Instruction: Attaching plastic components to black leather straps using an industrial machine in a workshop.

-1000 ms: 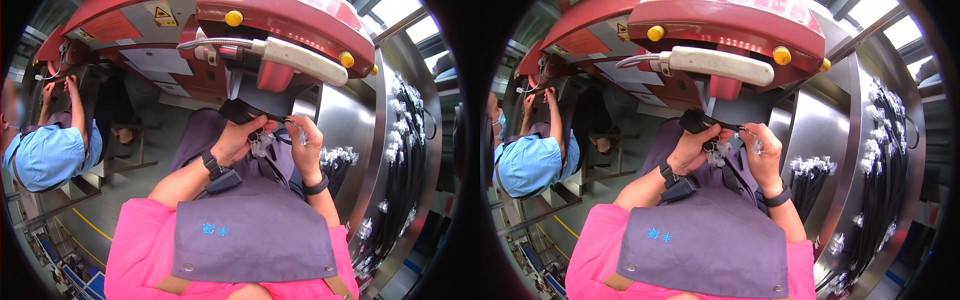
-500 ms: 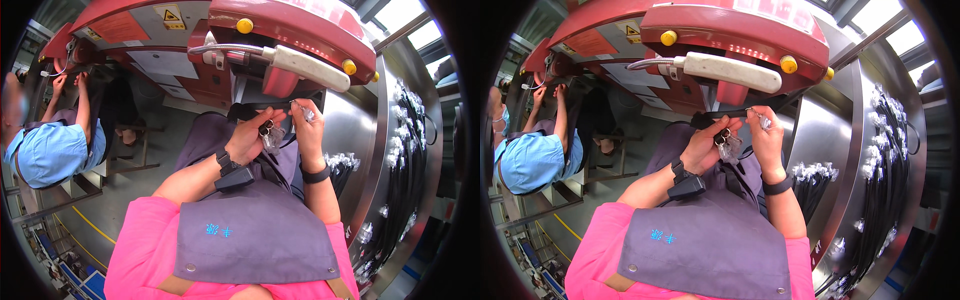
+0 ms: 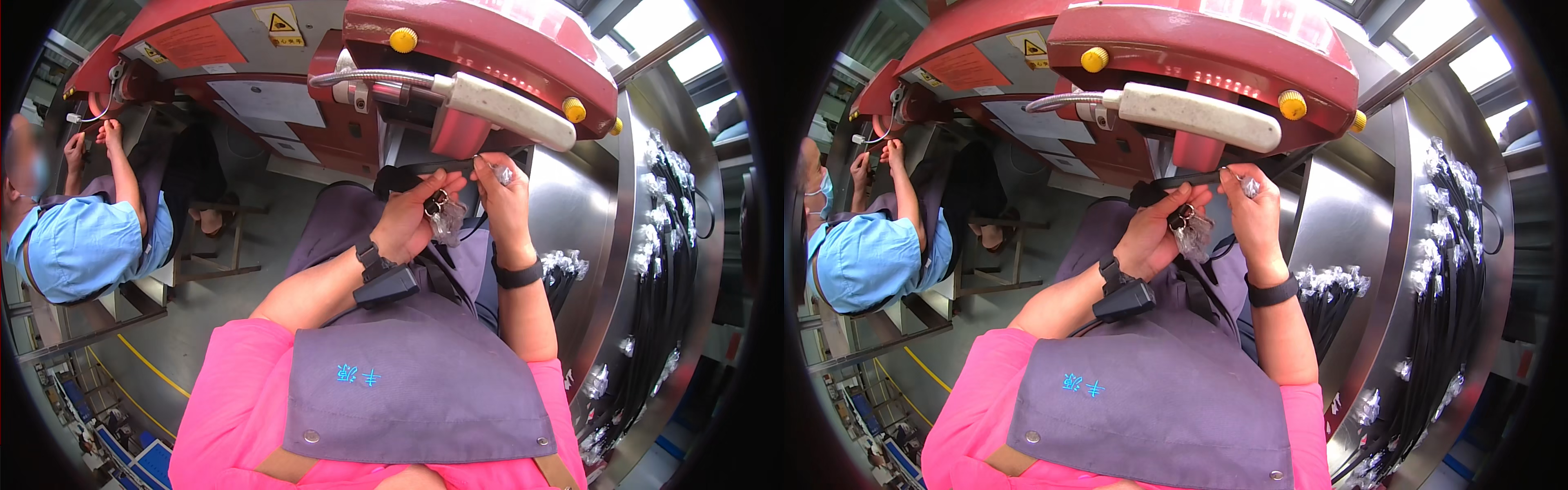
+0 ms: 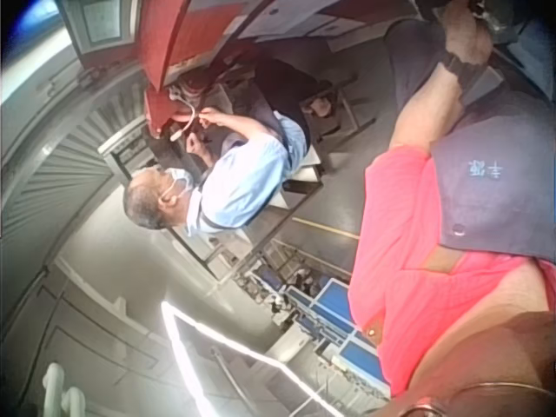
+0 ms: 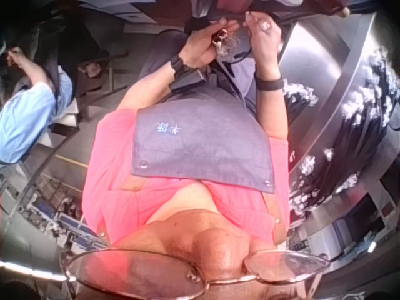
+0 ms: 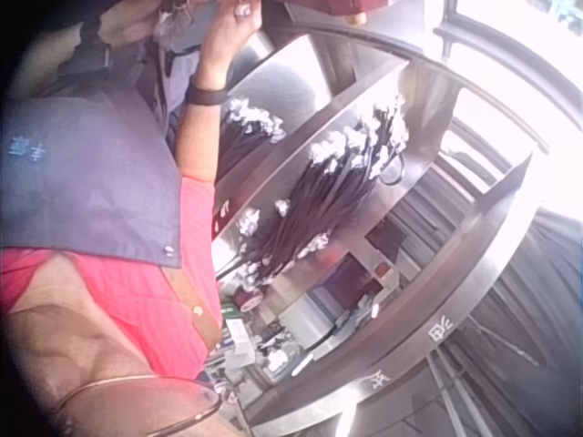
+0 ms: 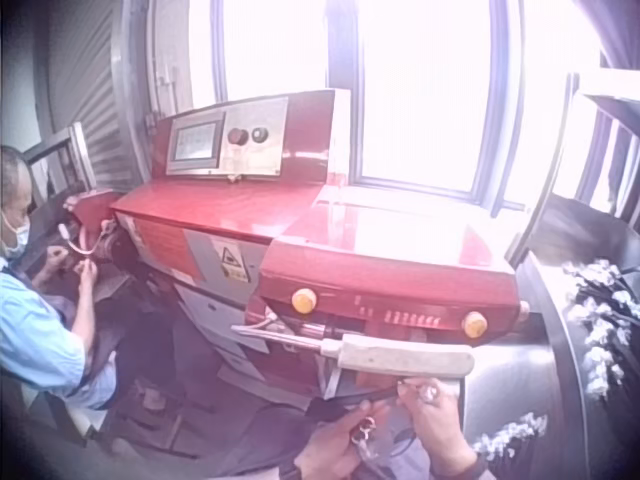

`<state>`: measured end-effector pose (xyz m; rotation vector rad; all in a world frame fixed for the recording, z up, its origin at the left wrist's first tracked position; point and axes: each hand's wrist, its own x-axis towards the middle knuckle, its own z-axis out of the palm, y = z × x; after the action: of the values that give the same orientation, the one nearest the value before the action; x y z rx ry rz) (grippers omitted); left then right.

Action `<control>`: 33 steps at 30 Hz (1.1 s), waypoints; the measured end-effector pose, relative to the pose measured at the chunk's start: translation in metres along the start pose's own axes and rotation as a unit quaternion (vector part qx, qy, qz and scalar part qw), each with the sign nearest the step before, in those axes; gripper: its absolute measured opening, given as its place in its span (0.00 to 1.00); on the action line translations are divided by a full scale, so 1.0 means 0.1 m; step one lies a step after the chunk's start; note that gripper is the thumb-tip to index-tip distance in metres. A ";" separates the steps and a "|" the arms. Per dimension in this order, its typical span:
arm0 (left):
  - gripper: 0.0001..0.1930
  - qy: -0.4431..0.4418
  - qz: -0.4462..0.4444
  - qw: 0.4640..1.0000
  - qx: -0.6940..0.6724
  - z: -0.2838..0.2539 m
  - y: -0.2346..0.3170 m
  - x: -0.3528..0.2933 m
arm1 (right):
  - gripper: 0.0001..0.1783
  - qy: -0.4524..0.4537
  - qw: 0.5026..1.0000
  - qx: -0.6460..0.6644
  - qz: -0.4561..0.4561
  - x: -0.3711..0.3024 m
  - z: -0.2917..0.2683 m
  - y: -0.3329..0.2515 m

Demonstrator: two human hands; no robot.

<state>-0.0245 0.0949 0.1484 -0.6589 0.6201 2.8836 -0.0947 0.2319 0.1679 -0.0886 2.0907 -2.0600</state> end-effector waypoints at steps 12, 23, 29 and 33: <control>0.10 -0.001 -0.014 1.000 -0.025 0.04 -0.01 0.05 | 0.07 0.010 0.999 0.035 -0.003 0.00 -0.01 0.01; 0.09 -0.081 0.060 0.991 0.083 0.16 0.01 -0.16 | 0.05 -0.022 0.985 0.146 -0.094 -0.23 -0.14 0.04; 0.10 -0.119 0.130 0.970 0.167 0.03 0.07 -0.26 | 0.06 -0.063 0.975 0.126 -0.171 -0.40 -0.13 0.06; 0.10 -0.107 0.132 0.971 0.169 0.00 0.07 -0.25 | 0.05 -0.037 0.985 0.046 -0.159 -0.44 -0.13 0.03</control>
<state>-0.0035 0.0878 0.1615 -0.2297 1.2082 2.9115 -0.0539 0.2529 0.1700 -0.5089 2.0431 -2.2840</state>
